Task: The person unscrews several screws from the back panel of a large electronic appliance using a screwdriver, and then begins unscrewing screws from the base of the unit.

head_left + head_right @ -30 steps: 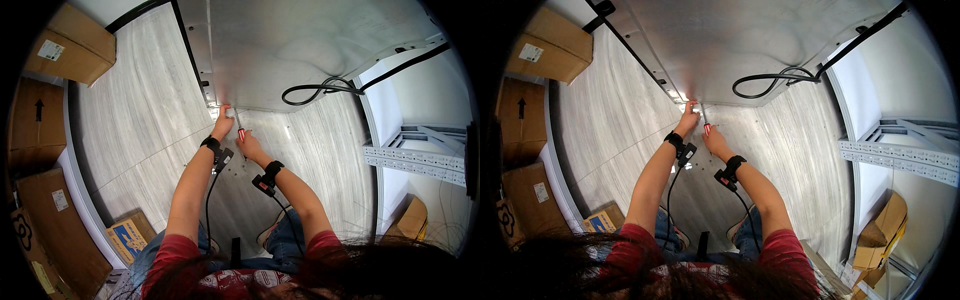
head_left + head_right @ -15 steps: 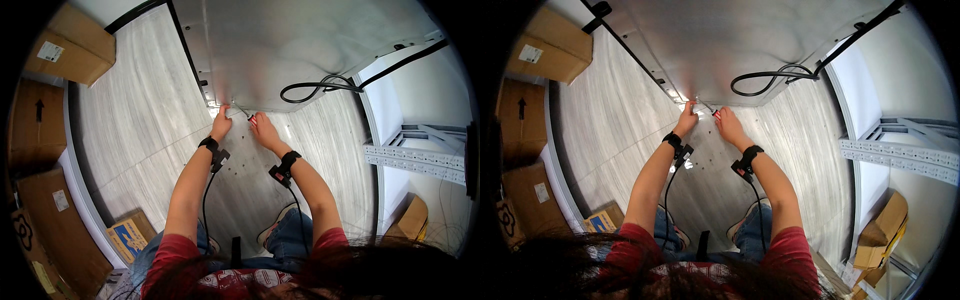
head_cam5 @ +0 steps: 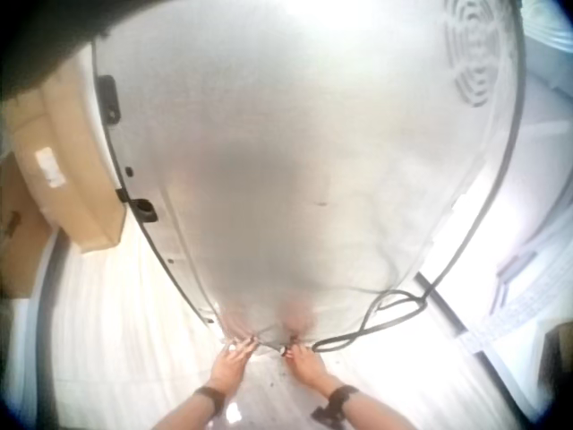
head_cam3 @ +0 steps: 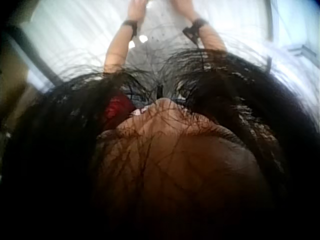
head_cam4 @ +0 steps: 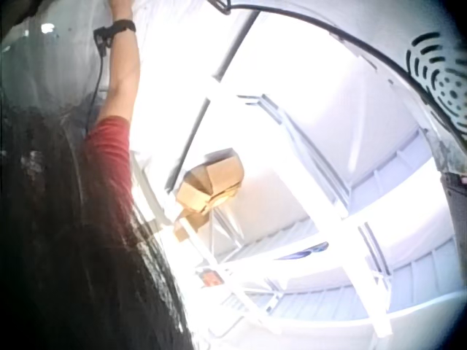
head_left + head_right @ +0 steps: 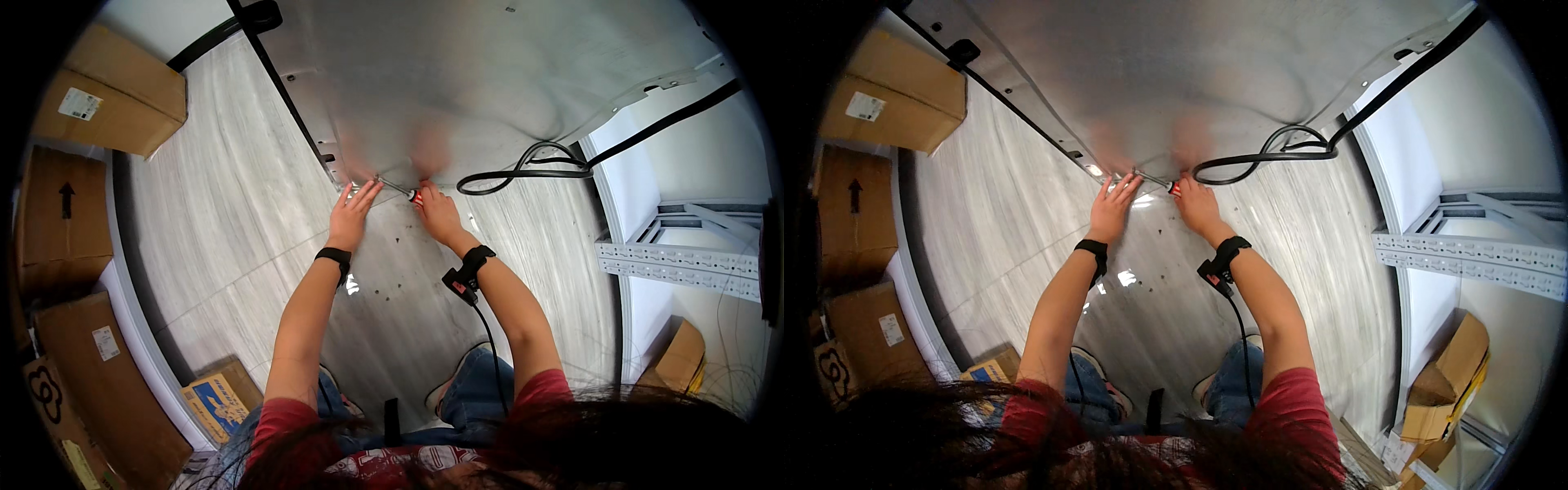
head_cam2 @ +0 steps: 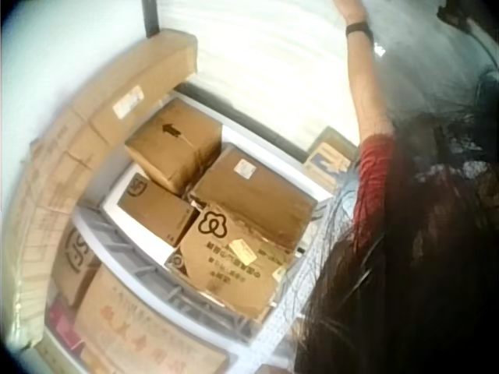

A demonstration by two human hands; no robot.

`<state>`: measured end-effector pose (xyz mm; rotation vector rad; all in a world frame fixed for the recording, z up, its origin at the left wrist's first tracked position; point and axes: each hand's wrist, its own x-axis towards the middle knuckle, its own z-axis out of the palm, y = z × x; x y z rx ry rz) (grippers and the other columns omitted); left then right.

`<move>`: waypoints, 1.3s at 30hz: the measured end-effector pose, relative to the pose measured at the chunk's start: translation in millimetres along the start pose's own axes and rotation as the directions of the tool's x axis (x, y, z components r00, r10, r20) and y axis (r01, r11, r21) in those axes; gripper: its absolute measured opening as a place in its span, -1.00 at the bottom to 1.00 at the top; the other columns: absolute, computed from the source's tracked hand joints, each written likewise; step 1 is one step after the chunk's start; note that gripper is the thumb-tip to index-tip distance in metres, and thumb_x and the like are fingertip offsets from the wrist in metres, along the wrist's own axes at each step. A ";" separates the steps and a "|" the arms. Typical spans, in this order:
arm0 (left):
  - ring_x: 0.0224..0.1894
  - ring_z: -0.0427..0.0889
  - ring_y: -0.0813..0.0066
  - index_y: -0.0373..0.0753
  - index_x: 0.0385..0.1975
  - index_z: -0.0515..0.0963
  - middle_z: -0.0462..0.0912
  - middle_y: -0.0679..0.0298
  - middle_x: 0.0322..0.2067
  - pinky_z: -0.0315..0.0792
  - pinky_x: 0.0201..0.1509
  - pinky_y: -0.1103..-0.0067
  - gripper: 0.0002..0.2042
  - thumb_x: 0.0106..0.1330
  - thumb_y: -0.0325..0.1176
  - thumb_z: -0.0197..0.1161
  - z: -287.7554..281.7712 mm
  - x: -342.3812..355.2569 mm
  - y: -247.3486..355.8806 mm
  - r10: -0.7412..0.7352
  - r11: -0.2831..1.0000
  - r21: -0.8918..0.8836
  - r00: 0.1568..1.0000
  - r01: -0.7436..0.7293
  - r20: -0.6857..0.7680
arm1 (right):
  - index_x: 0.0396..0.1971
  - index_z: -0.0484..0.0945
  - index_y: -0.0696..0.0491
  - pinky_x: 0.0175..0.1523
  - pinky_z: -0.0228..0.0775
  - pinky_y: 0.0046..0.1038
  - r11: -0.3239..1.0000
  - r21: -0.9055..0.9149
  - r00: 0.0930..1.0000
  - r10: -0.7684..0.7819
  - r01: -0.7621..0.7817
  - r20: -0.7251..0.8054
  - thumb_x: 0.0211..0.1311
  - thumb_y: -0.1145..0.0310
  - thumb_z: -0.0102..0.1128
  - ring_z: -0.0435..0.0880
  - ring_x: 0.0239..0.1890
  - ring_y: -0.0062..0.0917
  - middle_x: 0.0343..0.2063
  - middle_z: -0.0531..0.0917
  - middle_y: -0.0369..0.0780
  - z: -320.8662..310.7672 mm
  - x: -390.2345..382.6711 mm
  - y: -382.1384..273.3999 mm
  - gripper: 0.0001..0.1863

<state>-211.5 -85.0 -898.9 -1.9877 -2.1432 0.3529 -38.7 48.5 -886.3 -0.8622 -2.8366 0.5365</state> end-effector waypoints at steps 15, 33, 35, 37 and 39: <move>0.34 -0.35 0.72 0.00 0.25 0.03 -0.45 0.60 0.31 -0.31 0.37 0.45 -0.43 0.17 -0.37 -0.08 8.0 5.9 9.0 -0.046 0.984 0.175 0.985 0.016 0.165 | -0.27 0.21 0.21 -0.21 0.35 -0.13 0.913 0.241 0.918 0.250 -0.330 0.307 0.11 0.27 0.01 0.49 -0.30 0.03 -0.29 0.44 0.12 29.9 -45.3 -24.4 -0.66; 0.33 -0.24 0.74 -0.01 0.21 0.15 -0.32 0.63 0.31 -0.24 0.36 0.49 -0.46 0.13 -0.36 -0.05 19.2 5.2 9.2 -0.041 0.995 0.093 0.998 0.037 0.043 | -0.30 0.21 0.31 -0.20 0.33 -0.13 0.801 0.338 0.855 0.376 -0.494 0.358 0.10 0.23 0.04 0.50 -0.29 0.05 -0.39 0.50 0.21 63.7 -23.3 -47.8 -0.58; 0.32 -0.19 0.69 -0.05 0.14 0.26 -0.25 0.59 0.31 -0.19 0.35 0.48 -0.51 0.12 -0.36 -0.03 21.4 4.3 7.7 -0.043 0.999 0.023 0.996 0.045 -0.073 | -0.28 0.19 0.32 -0.20 0.34 -0.14 0.786 0.369 0.858 0.378 -0.496 0.349 0.10 0.22 0.04 0.50 -0.29 0.05 -0.40 0.50 0.21 66.5 -22.5 -53.8 -0.56; 0.31 -0.12 0.63 -0.10 0.05 0.36 -0.16 0.51 0.30 -0.13 0.34 0.46 -0.57 0.10 -0.36 0.01 13.0 0.6 5.5 -0.014 0.998 -0.058 0.993 0.007 -0.119 | -0.26 0.17 0.33 -0.21 0.34 -0.15 0.740 0.440 0.858 0.391 -0.508 0.334 0.09 0.21 0.05 0.50 -0.28 0.05 -0.40 0.49 0.22 65.0 -20.9 -63.2 -0.53; 0.30 -0.03 0.55 -0.17 -0.09 0.46 -0.04 0.37 0.28 -0.06 0.31 0.44 -0.65 0.07 -0.36 0.06 0.3 -2.4 2.5 0.047 0.988 -0.143 0.993 -0.062 -0.108 | -0.25 0.16 0.34 -0.22 0.35 -0.16 0.696 0.476 0.842 0.420 -0.538 0.338 0.09 0.20 0.07 0.51 -0.28 0.05 -0.40 0.50 0.22 63.9 -17.7 -70.8 -0.50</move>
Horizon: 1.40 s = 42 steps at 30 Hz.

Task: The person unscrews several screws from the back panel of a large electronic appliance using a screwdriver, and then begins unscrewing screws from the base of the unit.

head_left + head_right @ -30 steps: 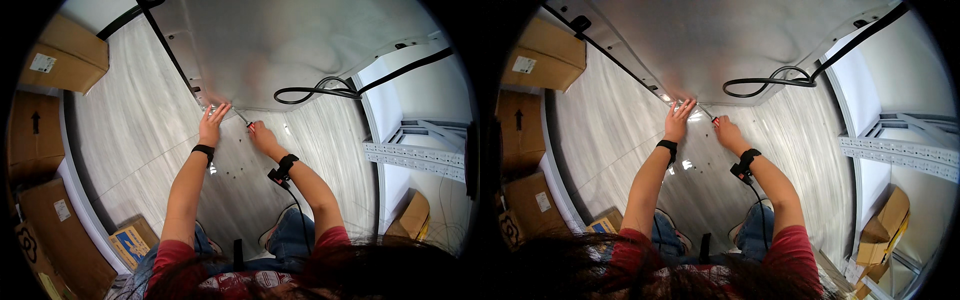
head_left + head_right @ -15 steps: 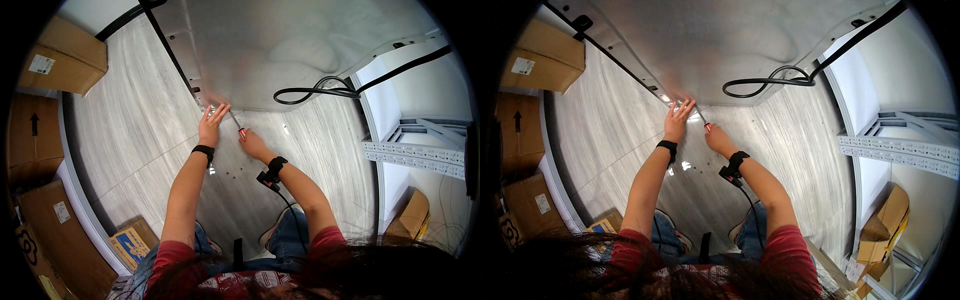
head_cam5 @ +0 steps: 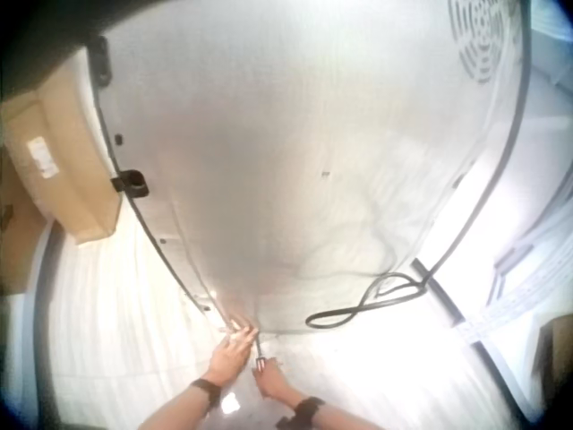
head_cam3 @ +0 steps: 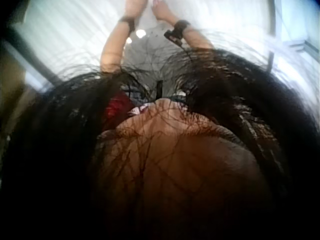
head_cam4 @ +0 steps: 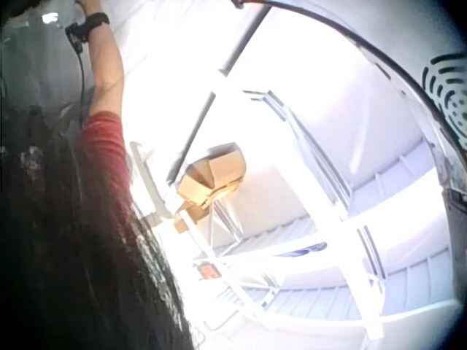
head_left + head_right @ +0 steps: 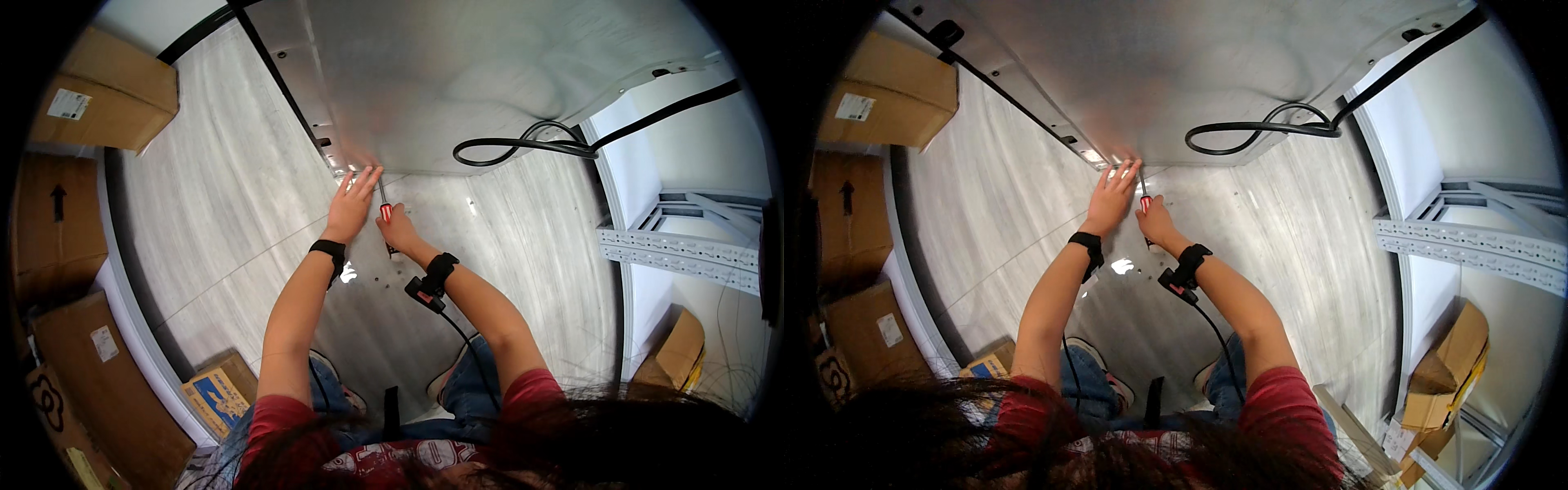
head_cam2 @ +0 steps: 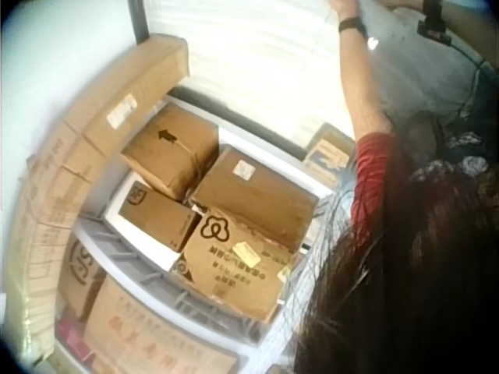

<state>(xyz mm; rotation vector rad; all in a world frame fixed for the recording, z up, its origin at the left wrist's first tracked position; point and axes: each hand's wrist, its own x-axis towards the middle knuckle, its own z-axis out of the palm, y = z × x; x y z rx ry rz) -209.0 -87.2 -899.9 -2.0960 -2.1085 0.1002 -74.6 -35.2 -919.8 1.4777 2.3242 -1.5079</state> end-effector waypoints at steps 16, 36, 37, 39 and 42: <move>-0.49 0.55 0.51 -0.41 0.03 0.23 0.56 0.20 -0.45 0.42 -0.42 0.64 -0.60 0.29 -0.28 -0.01 -4.2 -62.4 64.0 -0.106 -0.391 -0.768 0.804 0.508 0.586 | -0.22 0.18 0.39 -0.20 0.39 -0.24 0.992 0.126 0.998 0.020 -0.026 0.051 0.03 0.15 0.11 0.54 -0.28 -0.02 -0.38 0.51 0.20 4.5 11.9 9.4 -0.42; -0.42 0.61 0.36 -0.38 -0.17 0.39 0.61 0.07 -0.43 0.45 -0.35 0.52 -0.63 0.10 -0.28 0.21 13.4 -72.7 86.4 -0.419 -0.193 -0.820 0.711 0.539 0.565 | -0.21 0.30 0.23 -0.49 0.49 -0.46 0.898 0.274 0.923 0.272 -0.345 0.271 0.06 0.04 0.12 0.58 -0.48 -0.44 -0.44 0.52 -0.14 -6.4 -40.3 2.7 -0.47; -0.41 0.61 0.34 -0.38 -0.17 0.39 0.61 0.06 -0.43 0.45 -0.35 0.52 -0.62 0.08 -0.27 0.22 12.6 -69.7 87.9 -0.415 -0.179 -0.821 0.715 0.542 0.562 | -0.21 0.31 0.23 -0.49 0.49 -0.45 0.893 0.273 0.920 0.289 -0.359 0.264 0.07 0.06 0.12 0.58 -0.48 -0.44 -0.42 0.52 -0.14 -7.5 -39.4 3.2 -0.48; -0.40 0.61 0.31 -0.38 -0.17 0.40 0.60 0.06 -0.41 0.46 -0.34 0.50 -0.59 0.05 -0.25 0.24 15.6 -66.7 88.7 -0.408 -0.146 -0.823 0.724 0.549 0.556 | -0.20 0.31 0.23 -0.49 0.50 -0.44 0.881 0.276 0.913 0.321 -0.385 0.251 0.09 0.11 0.11 0.58 -0.46 -0.42 -0.39 0.51 -0.12 -7.2 -36.2 4.8 -0.52; -0.39 0.61 0.22 -0.38 -0.18 0.42 0.59 0.02 -0.39 0.45 -0.32 0.47 -0.59 0.02 -0.24 0.25 30.6 -70.9 85.9 -0.383 -0.060 -0.880 0.803 0.472 0.457 | -0.20 0.31 0.24 -0.48 0.51 -0.43 0.852 0.344 0.904 0.291 -0.394 0.314 0.12 0.16 0.08 0.57 -0.43 -0.42 -0.40 0.51 -0.11 -3.8 -30.9 10.3 -0.56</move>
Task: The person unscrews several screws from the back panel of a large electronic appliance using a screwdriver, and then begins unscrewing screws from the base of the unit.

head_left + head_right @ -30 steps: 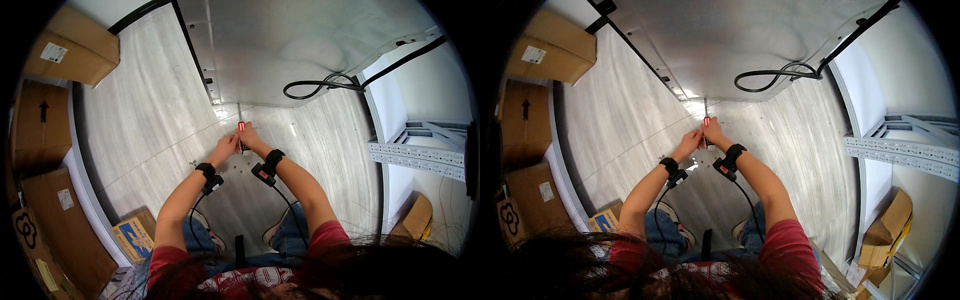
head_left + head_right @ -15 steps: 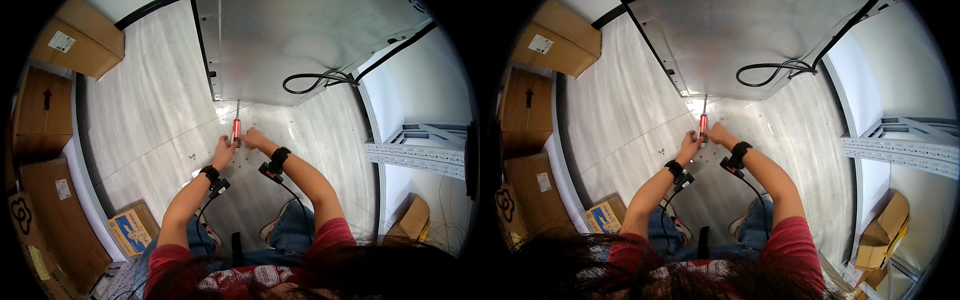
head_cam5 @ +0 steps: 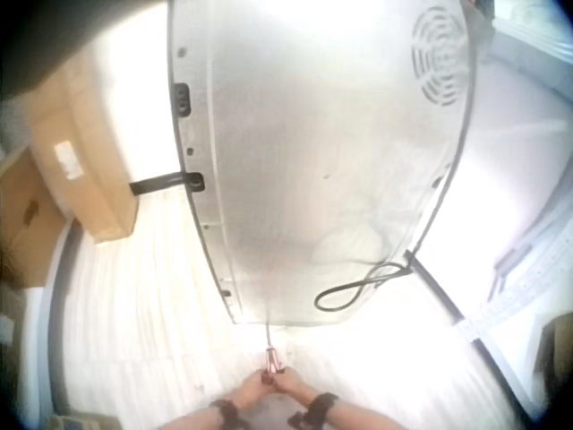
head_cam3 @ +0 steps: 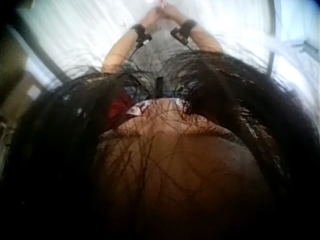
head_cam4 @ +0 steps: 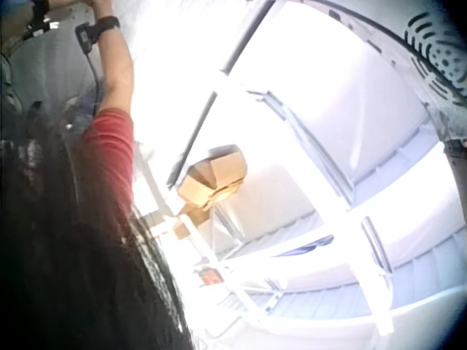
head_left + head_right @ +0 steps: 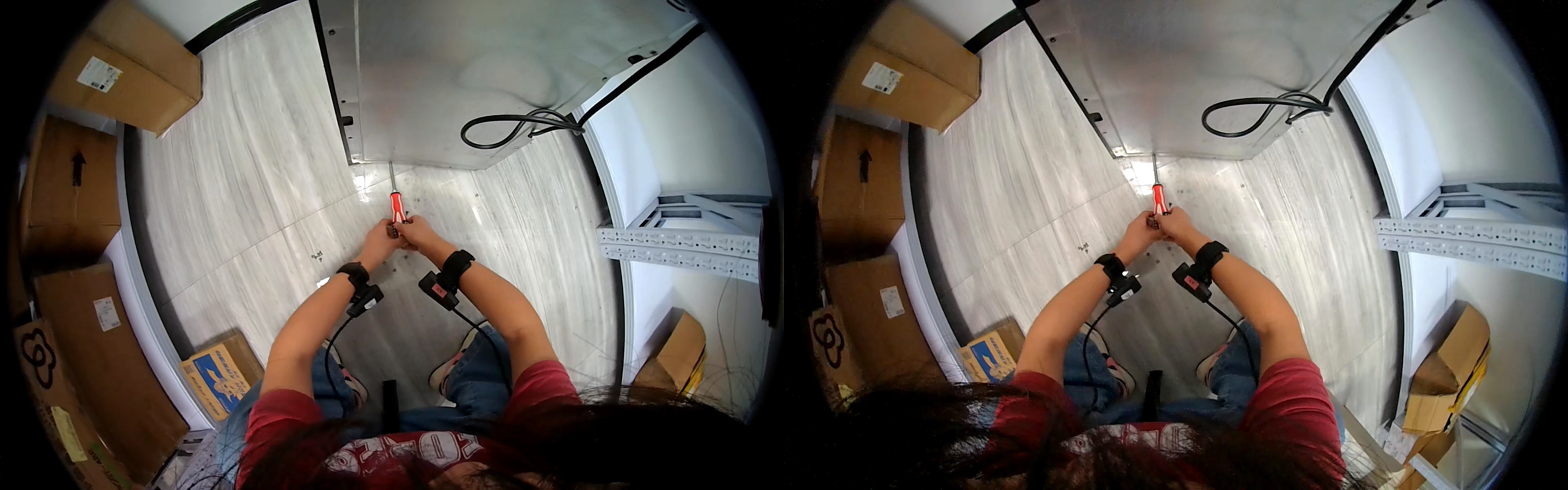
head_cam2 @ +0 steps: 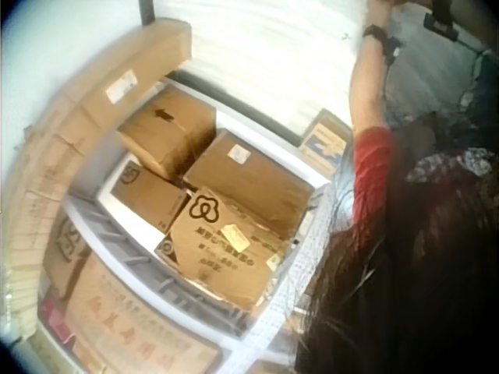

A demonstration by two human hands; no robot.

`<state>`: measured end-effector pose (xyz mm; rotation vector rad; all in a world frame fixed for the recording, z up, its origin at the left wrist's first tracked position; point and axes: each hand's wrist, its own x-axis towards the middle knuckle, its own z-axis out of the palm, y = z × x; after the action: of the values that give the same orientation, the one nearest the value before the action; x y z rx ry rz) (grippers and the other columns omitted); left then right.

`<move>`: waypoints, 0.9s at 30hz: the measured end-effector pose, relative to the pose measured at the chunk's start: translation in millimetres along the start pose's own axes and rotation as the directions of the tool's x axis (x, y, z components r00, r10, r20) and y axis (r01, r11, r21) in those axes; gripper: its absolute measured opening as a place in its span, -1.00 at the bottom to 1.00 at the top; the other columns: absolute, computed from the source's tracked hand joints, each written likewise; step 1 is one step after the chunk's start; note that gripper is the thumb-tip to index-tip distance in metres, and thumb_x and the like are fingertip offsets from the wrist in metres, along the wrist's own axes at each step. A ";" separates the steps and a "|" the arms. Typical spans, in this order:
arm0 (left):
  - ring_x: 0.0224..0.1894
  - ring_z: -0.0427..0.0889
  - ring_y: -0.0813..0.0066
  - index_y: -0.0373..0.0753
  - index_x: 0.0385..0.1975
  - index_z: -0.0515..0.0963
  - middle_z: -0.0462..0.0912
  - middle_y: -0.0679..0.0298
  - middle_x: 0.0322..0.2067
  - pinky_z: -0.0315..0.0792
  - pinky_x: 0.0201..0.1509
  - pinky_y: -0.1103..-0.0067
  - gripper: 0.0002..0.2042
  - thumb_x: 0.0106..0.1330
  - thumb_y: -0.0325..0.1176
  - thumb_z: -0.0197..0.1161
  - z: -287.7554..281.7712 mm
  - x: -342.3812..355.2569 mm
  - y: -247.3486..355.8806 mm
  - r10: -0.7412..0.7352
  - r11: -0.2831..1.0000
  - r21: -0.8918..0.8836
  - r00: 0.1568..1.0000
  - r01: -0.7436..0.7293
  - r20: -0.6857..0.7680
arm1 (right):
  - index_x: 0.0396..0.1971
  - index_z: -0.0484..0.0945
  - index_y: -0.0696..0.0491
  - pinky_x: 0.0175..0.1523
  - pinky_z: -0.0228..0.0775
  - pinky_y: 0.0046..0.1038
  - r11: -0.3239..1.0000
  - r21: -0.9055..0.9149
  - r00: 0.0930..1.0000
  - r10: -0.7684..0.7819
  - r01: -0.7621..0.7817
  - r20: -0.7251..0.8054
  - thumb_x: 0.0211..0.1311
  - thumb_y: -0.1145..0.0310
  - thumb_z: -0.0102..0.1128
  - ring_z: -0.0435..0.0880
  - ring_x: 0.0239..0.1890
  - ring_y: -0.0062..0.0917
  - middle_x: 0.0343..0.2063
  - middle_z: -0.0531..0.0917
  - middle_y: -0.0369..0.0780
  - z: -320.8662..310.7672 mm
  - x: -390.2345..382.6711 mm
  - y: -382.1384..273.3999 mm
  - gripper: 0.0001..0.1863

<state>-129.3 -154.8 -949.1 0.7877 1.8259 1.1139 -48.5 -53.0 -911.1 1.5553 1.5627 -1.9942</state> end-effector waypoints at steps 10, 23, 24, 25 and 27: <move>-0.37 0.59 0.09 -0.45 -0.49 0.53 0.58 -0.07 -0.52 0.43 -0.27 0.38 -0.64 0.09 -0.16 0.10 -35.4 74.5 54.0 -0.213 0.891 0.416 0.977 0.185 0.021 | -0.23 0.28 0.26 -0.39 0.55 -0.35 0.989 0.149 0.997 0.013 -0.001 -0.079 0.23 0.21 -0.09 0.50 -0.33 -0.43 -0.34 0.45 -0.14 37.0 1.1 6.5 -0.64; -0.56 0.57 0.42 -0.47 -0.46 0.49 0.58 0.12 -0.52 0.47 -0.48 0.57 -0.75 0.09 -0.34 0.23 -20.3 73.6 50.9 -0.396 0.862 -0.268 0.901 0.431 0.177 | -0.16 0.23 0.16 -0.21 0.28 -0.21 0.801 -0.459 0.729 -0.568 0.384 -0.382 0.00 0.25 0.17 0.46 -0.32 -0.08 -0.47 0.48 0.03 29.5 -21.0 32.9 -0.53; -0.54 0.56 0.45 -0.45 -0.43 0.49 0.58 0.14 -0.50 0.46 -0.46 0.59 -0.75 0.13 -0.32 0.21 -19.0 72.4 53.6 -0.399 0.834 -0.322 0.893 0.448 0.210 | -0.18 0.24 0.17 -0.29 0.29 -0.25 0.815 -0.420 0.733 -0.559 0.399 -0.388 0.02 0.25 0.16 0.48 -0.39 -0.11 -0.51 0.50 0.00 26.6 -16.2 38.4 -0.55; -0.53 0.56 0.47 -0.42 -0.39 0.50 0.58 0.16 -0.48 0.46 -0.43 0.61 -0.75 0.16 -0.30 0.19 -17.2 71.8 56.4 -0.399 0.802 -0.373 0.883 0.466 0.245 | -0.19 0.25 0.18 -0.37 0.30 -0.28 0.828 -0.381 0.737 -0.548 0.412 -0.395 0.05 0.24 0.14 0.51 -0.47 -0.14 -0.55 0.51 -0.04 23.0 -11.0 43.9 -0.58; -0.45 0.56 0.48 -0.44 -0.36 0.48 0.57 0.17 -0.44 0.45 -0.32 0.61 -0.73 0.19 -0.28 0.15 -24.6 74.3 54.6 -0.385 0.810 -0.325 0.861 0.488 0.332 | -0.21 0.26 0.18 -0.46 0.31 -0.31 0.870 -0.243 0.757 -0.494 0.429 -0.428 0.07 0.24 0.13 0.53 -0.55 -0.17 -0.60 0.52 -0.06 24.8 -8.8 45.3 -0.60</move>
<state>-180.2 -80.4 -917.7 0.2238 1.3980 0.9771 -29.9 -96.2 -934.1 1.8430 2.4336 -1.7229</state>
